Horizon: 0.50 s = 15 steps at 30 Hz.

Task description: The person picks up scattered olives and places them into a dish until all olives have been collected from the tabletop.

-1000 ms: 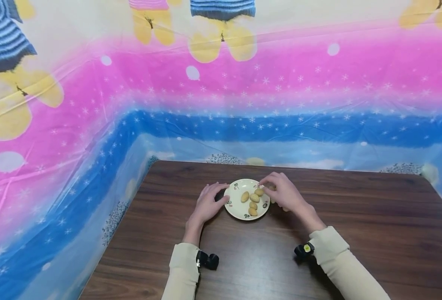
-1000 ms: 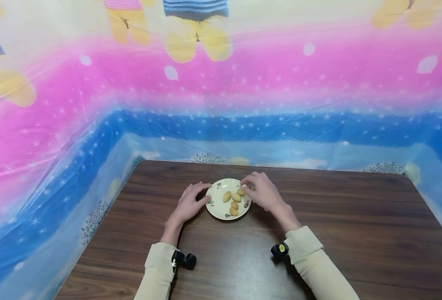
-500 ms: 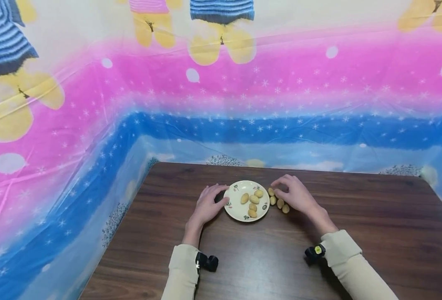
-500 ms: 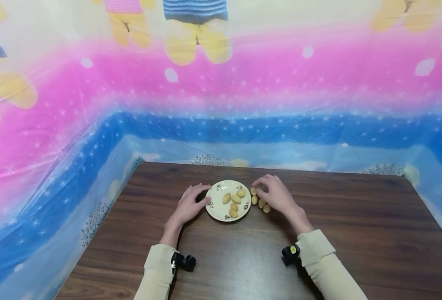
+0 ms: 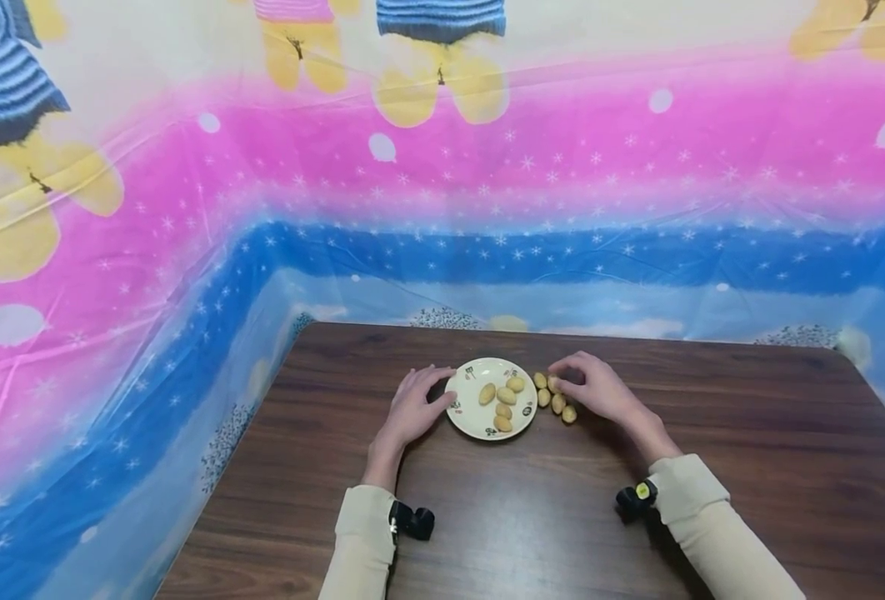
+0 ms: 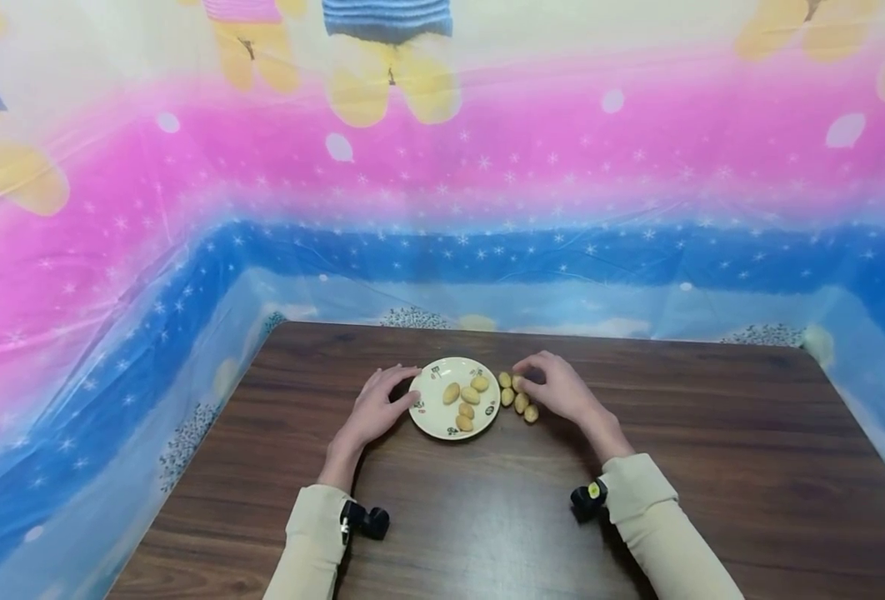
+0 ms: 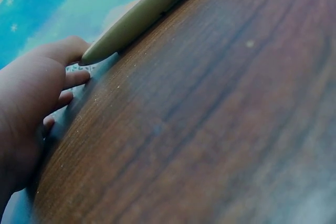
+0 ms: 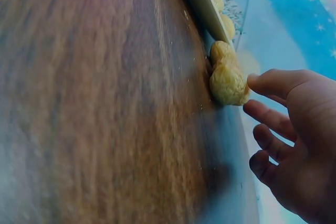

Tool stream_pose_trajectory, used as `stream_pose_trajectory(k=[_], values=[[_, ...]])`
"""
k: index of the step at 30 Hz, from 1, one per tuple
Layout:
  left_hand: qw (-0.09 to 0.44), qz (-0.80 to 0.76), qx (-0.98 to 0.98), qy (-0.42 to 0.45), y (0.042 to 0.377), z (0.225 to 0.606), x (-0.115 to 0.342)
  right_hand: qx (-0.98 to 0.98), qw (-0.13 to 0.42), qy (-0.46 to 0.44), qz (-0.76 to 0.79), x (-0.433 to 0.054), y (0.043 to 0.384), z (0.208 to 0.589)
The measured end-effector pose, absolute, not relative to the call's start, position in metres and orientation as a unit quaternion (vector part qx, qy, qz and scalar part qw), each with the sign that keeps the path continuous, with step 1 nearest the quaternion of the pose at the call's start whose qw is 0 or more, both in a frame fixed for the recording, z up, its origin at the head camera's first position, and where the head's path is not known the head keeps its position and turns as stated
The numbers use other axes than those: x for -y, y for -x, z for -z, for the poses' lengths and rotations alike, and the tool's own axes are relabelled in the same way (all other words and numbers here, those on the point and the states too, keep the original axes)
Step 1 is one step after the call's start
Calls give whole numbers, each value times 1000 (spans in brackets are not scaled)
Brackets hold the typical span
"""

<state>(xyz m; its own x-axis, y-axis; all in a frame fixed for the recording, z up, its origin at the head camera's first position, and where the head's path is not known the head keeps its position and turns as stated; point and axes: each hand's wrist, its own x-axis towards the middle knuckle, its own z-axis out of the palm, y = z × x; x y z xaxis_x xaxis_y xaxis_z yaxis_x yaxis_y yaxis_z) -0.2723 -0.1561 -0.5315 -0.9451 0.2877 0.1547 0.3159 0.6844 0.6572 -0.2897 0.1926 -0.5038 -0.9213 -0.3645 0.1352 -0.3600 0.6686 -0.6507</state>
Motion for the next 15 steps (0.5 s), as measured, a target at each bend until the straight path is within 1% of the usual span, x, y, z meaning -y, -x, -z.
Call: stream_pose_trajectory(k=[9,15], values=[[20,365,916,164,273,530,156,-912,32,190,362,-196,293,509],[22,366,916,165,272,531,155,-911,26,186,367,-196,293,510]])
